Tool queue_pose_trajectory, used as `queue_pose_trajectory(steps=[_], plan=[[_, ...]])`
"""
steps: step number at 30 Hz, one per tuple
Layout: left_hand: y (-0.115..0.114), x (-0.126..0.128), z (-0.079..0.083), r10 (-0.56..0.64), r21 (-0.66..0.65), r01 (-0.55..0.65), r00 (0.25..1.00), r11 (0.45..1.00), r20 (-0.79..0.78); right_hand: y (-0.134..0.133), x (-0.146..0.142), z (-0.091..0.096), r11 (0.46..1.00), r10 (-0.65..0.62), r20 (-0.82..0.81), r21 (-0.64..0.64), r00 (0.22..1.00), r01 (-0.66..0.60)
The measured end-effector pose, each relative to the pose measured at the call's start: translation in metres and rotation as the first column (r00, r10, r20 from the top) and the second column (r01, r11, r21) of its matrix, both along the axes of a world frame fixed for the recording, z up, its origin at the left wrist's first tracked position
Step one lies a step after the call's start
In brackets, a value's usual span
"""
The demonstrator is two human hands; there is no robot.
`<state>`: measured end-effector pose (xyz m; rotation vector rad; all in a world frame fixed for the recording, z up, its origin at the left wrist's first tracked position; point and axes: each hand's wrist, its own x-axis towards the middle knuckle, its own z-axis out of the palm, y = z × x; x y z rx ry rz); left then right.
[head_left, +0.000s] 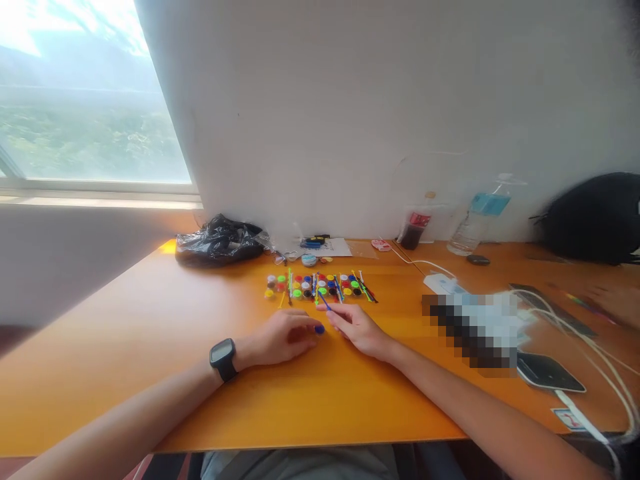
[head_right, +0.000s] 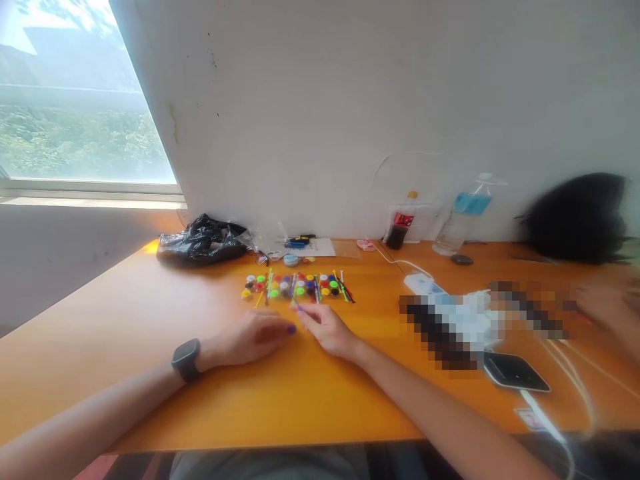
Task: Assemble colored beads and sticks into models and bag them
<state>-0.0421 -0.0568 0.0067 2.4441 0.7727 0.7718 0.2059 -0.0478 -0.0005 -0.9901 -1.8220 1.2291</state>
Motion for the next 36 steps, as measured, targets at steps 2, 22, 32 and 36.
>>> queue_pose_trajectory(steps=[2, 22, 32, 36], plan=[[-0.001, -0.001, 0.002, -0.042, -0.076, 0.044, 0.999, 0.996, 0.022, -0.001, 0.001, 0.000, 0.999, -0.001, 0.035, 0.048, 0.999, -0.001], [0.001, -0.002, 0.005, 0.136, -0.055, -0.129, 0.978, 0.990, 0.156, -0.004, 0.006, 0.003, 0.905, -0.010, 0.226, 0.415, 0.974, -0.087], [0.004, 0.008, 0.018, 0.132, -0.103, -0.132, 0.991, 0.986, -0.002, -0.003, 0.008, -0.001, 0.949, -0.075, 0.203, 0.316, 0.976, 0.008], [0.004, 0.017, 0.018, 0.131, -0.130, -0.125, 0.991, 0.984, 0.034, 0.001, 0.008, -0.011, 0.976, -0.031, 0.137, 0.219, 0.990, 0.001]])
